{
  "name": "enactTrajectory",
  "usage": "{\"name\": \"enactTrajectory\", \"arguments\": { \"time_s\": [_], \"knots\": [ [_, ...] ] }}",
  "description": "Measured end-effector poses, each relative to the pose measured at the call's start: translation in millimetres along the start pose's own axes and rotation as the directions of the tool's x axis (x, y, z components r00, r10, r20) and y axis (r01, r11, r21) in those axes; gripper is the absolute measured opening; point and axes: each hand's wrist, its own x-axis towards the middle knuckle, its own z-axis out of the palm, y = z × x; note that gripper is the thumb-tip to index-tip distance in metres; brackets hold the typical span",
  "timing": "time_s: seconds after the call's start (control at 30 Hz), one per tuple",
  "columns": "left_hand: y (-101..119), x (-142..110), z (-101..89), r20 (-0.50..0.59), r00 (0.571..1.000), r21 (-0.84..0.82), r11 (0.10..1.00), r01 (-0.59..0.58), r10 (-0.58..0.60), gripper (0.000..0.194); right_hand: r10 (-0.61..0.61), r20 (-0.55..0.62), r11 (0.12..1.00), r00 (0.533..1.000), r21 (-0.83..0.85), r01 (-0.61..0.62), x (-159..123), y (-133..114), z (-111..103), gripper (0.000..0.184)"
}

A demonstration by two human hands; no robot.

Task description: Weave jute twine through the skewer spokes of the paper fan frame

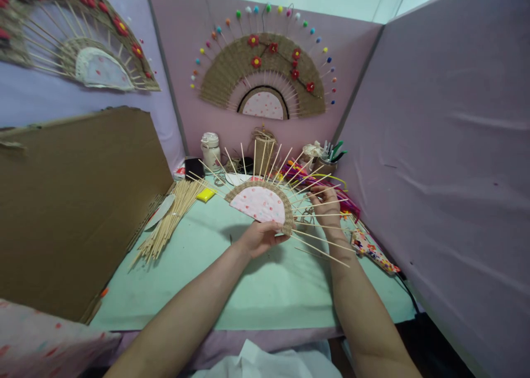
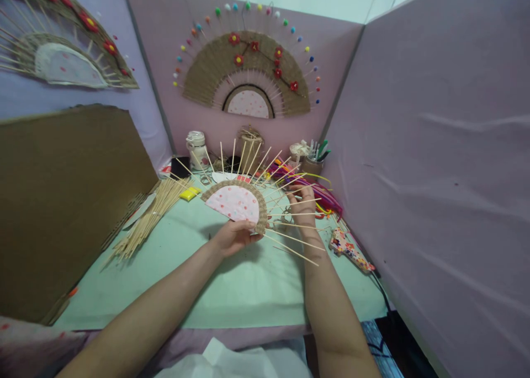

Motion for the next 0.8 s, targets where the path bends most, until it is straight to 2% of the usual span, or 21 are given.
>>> {"name": "enactTrajectory", "arguments": {
  "time_s": [0.17, 0.3, 0.37, 0.43, 0.57, 0.67, 0.8],
  "knots": [
    [6.8, -0.1, -1.0, -0.007, 1.000, 0.026, 1.000, -0.012, 0.012, 0.032, 0.092, 0.205, 0.993, 0.974, -0.086, -0.076, 4.2, 10.3, -6.4, 0.021],
    [14.9, 0.6, -7.5, -0.013, 0.999, 0.008, 0.999, -0.033, 0.033, 0.030, 0.123, 0.293, 0.991, 0.948, -0.091, -0.100, 4.8, 8.9, -10.0, 0.022],
    [20.3, 0.3, -11.7, -0.008, 0.999, -0.020, 0.998, -0.053, 0.052, 0.030, 0.154, 0.301, 0.987, 0.941, -0.096, -0.131, 5.2, 6.5, -12.7, 0.025],
    [26.4, -0.6, -15.9, 0.010, 0.998, -0.050, 0.997, -0.066, 0.066, 0.032, 0.193, 0.250, 0.980, 0.949, -0.101, -0.173, 6.1, 3.8, -16.8, 0.032],
    [37.8, -3.7, -23.3, 0.055, 0.996, -0.092, 0.994, -0.060, 0.065, 0.037, 0.249, 0.048, 0.968, 0.967, 0.018, -0.251, 9.3, -1.2, -26.4, 0.046],
    [43.6, -6.7, -28.1, 0.081, 0.994, -0.144, 0.987, -0.066, 0.079, 0.042, 0.281, -0.083, 0.957, 0.956, 0.096, -0.273, 12.5, -1.8, -31.3, 0.053],
    [49.5, -11.3, -32.5, 0.068, 0.985, -0.245, 0.960, -0.137, 0.158, 0.043, 0.267, -0.256, 0.962, 0.929, 0.120, -0.244, 18.8, 6.1, -35.8, 0.051]
  ]
}}
